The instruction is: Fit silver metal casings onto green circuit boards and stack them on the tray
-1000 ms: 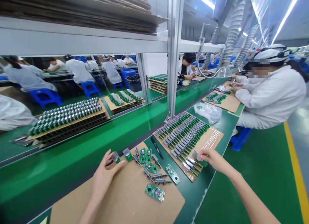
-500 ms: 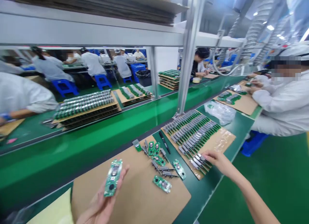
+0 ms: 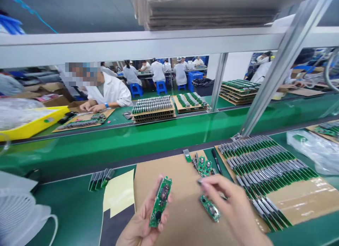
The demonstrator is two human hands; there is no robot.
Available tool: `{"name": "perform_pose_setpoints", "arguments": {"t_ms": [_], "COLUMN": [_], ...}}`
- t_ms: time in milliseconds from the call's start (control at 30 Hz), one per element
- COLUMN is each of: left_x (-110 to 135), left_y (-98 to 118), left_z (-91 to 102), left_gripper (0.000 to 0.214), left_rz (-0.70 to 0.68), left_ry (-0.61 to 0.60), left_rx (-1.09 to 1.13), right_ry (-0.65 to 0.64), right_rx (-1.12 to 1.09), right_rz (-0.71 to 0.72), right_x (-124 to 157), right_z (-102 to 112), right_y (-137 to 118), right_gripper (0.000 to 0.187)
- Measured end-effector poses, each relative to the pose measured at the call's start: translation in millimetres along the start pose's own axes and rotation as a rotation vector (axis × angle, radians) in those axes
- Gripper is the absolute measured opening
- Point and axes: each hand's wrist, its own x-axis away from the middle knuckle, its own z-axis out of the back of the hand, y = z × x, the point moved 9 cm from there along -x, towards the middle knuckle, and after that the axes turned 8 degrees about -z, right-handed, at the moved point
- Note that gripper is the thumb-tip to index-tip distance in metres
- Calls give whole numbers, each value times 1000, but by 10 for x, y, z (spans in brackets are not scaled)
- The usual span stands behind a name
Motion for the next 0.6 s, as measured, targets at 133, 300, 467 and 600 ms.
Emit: {"name": "perform_pose_setpoints", "arguments": {"t_ms": [133, 300, 467, 600], "left_x": [109, 177, 174, 240], "left_y": [112, 270, 367, 553], "left_z": [75, 117, 129, 81], "left_gripper": [63, 70, 76, 73], "left_rz": [-44, -143, -204, -296], "left_ry": [227, 319, 286, 392], "left_rx": [-153, -320, -490, -823], "right_ry": [-104, -91, -199, -255], "right_rx": [-24, -127, -150, -220], "right_rz": [370, 444, 321, 178], "right_x": [229, 274, 204, 175], "right_z": [-632, -689, -735, -810], "right_y": [-658, -823, -817, -716], "right_gripper": [14, 22, 25, 17]}}
